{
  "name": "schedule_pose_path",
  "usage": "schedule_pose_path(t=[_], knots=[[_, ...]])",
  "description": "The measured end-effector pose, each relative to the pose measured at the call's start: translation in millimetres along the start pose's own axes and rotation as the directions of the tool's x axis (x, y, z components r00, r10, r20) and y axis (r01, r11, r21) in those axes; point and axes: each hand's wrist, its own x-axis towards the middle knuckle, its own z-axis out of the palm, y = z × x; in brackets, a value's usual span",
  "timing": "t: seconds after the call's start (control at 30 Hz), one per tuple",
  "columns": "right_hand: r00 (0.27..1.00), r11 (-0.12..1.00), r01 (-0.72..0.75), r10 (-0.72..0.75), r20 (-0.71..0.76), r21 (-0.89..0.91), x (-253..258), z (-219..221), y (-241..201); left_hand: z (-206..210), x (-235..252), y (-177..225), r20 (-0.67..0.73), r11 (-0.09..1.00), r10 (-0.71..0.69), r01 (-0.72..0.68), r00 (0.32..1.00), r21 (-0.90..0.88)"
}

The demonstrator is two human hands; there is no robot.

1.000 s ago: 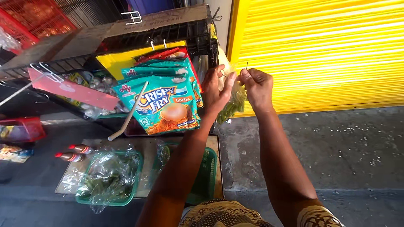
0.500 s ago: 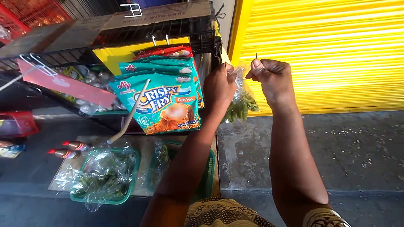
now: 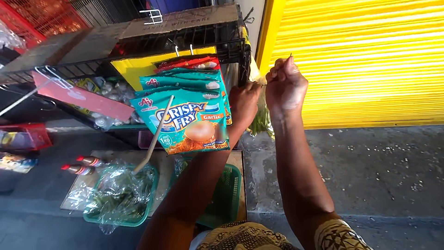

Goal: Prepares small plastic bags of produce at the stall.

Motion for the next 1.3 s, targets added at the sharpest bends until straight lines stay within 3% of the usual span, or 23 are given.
schedule_pose_path(t=[0.27,0.37,0.47,0.57,0.67,0.73,0.83,0.93,1.03,1.13,1.3], knots=[[0.988,0.972,-0.114,0.088,0.128,0.204,16,4,18,2,5,-10,0.045,0.991,0.038,-0.044,0.998,0.127],[0.976,0.971,-0.185,0.163,0.145,0.152,24,1,16,1,7,-9,0.056,0.993,0.024,-0.030,0.998,0.112],[0.955,0.976,-0.215,0.207,0.212,0.016,30,-7,8,3,-1,-13,-0.031,0.994,0.015,-0.018,0.999,-0.104],[0.925,0.969,-0.247,0.244,0.291,-0.027,39,-22,1,8,-21,-22,-0.175,0.914,0.045,-0.111,0.984,-0.390],[0.893,0.964,-0.240,0.264,0.364,-0.112,48,-23,-5,0,-44,-24,-0.218,0.835,0.046,-0.157,0.975,-0.527],[0.892,0.963,-0.205,0.257,0.372,-0.174,51,-19,-7,15,-44,-29,-0.396,0.763,0.007,-0.260,0.918,-0.591],[0.895,0.957,-0.218,0.273,0.352,-0.189,47,-17,-5,28,-40,-30,-0.532,0.708,0.019,-0.388,0.846,-0.590],[0.918,0.967,-0.214,0.247,0.310,-0.137,40,-23,3,24,-38,-21,-0.578,0.782,0.047,-0.390,0.814,-0.486],[0.941,0.980,-0.175,0.195,0.277,-0.094,37,-21,10,27,-35,-23,-0.635,0.785,0.111,-0.459,0.765,-0.416],[0.951,0.983,-0.148,0.171,0.256,-0.108,40,-18,10,23,-31,-18,-0.628,0.687,-0.060,-0.425,0.776,-0.590],[0.946,0.991,-0.083,0.112,0.304,-0.107,46,-20,9,33,-7,-14,-0.503,0.359,-0.364,-0.380,0.784,-0.853]])
